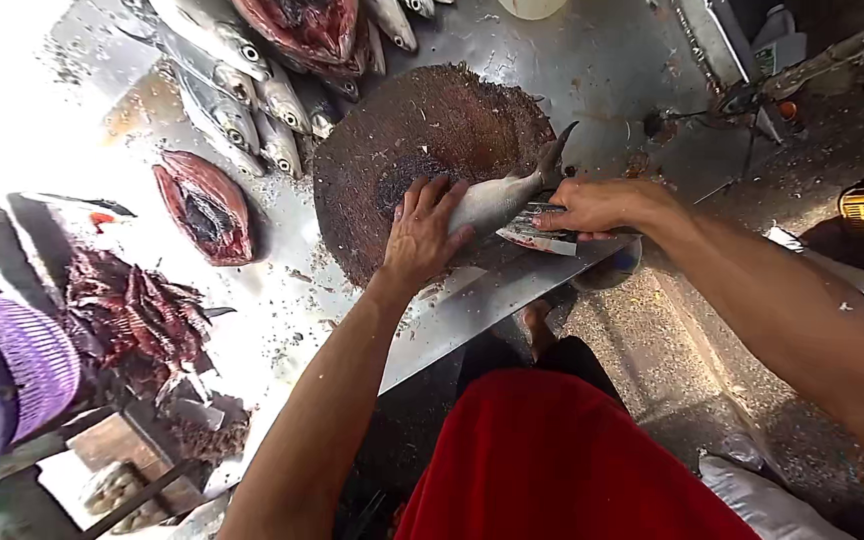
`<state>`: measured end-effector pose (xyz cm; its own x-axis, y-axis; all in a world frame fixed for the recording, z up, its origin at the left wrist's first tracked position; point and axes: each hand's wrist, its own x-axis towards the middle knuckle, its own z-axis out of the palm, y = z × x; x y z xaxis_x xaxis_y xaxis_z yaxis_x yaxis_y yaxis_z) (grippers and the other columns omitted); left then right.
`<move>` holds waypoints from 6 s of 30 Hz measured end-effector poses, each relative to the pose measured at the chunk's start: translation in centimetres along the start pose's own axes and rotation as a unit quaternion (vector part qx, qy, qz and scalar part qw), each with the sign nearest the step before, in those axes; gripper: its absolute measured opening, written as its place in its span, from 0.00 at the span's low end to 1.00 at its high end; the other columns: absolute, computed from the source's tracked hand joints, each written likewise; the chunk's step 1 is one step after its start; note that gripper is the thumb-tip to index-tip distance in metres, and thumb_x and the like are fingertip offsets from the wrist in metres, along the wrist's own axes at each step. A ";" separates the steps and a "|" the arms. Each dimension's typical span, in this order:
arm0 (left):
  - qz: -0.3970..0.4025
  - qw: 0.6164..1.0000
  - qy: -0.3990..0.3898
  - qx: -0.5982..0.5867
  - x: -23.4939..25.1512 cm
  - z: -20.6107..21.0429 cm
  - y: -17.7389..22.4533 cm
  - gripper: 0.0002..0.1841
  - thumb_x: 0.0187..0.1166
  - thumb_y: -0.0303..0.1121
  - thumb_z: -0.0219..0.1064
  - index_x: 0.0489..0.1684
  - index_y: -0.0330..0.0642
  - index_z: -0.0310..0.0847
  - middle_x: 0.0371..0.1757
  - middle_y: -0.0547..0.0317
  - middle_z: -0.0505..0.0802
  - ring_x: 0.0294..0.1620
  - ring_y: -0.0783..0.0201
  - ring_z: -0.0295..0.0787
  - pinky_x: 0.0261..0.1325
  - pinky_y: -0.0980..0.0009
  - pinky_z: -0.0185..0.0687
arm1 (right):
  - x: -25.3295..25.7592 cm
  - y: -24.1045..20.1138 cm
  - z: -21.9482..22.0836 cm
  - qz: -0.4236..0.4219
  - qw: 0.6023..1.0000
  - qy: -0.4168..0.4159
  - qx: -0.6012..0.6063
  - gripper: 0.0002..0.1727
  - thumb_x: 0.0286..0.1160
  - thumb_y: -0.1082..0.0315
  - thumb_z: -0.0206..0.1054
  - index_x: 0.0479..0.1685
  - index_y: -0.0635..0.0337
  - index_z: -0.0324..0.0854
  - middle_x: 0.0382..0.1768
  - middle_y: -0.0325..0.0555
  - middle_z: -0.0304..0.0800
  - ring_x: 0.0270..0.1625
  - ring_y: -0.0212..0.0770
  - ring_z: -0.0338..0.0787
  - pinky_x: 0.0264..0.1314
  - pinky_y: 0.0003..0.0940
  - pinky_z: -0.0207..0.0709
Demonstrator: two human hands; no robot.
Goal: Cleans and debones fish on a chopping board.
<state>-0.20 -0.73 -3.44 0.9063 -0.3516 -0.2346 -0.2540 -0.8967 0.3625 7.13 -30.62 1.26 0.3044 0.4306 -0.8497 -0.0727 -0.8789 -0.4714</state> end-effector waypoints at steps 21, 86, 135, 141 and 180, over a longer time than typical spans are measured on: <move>0.048 0.999 -0.010 -0.022 0.7 0.3 -0.4 0.37 0.85 0.66 0.40 0.91 0.61 0.62 0.93 0.55 0.66 0.96 0.45 0.49 0.92 0.39 0.43 | -0.2 -4.6 10.2 0.008 0.986 0.056 0.157 0.32 0.90 0.41 0.54 0.36 0.65 0.81 0.16 0.51 0.79 0.13 0.43 0.80 0.19 0.40 0.79; -0.127 0.980 -0.033 -0.151 -6.9 -3.7 -2.6 0.39 0.70 0.51 0.79 0.86 0.63 0.71 0.73 0.38 0.83 0.78 0.33 0.72 0.78 0.34 0.67 | -14.3 2.3 20.5 -0.030 0.760 0.240 0.604 0.18 0.91 0.60 0.55 0.68 0.63 0.70 0.20 0.46 0.79 0.16 0.40 0.81 0.21 0.37 0.84; -0.251 0.959 0.032 -0.126 -3.1 -4.8 -3.7 0.26 0.86 0.58 0.57 0.47 0.43 0.89 0.50 0.44 0.94 0.57 0.41 0.91 0.57 0.36 0.82 | -8.5 -4.4 3.8 0.037 0.913 0.255 -0.315 0.30 0.93 0.42 0.42 0.86 0.40 0.72 0.62 0.61 0.86 0.58 0.63 0.90 0.56 0.63 0.84; -0.234 0.965 0.042 -0.115 -3.2 -4.1 -3.8 0.27 0.86 0.59 0.57 0.46 0.43 0.89 0.50 0.45 0.93 0.57 0.43 0.91 0.58 0.38 0.83 | -6.8 -9.2 4.6 -0.018 0.902 0.243 -0.356 0.28 0.93 0.44 0.46 0.83 0.42 0.75 0.58 0.61 0.87 0.57 0.62 0.91 0.55 0.59 0.84; -0.562 0.702 0.218 -0.380 -0.4 -5.9 -5.0 0.14 0.71 0.33 0.71 0.50 0.33 0.86 0.51 0.32 0.91 0.56 0.36 0.89 0.56 0.34 0.80 | -9.9 0.0 7.6 -0.008 0.970 0.223 0.093 0.23 0.93 0.49 0.49 0.64 0.56 0.79 0.31 0.47 0.84 0.27 0.43 0.86 0.35 0.46 0.84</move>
<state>2.74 5.46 0.18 0.4501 0.7273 -0.5181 0.8067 -0.0823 0.5852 -3.13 -33.28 7.85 0.6851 0.2746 -0.6747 -0.2231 -0.8026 -0.5532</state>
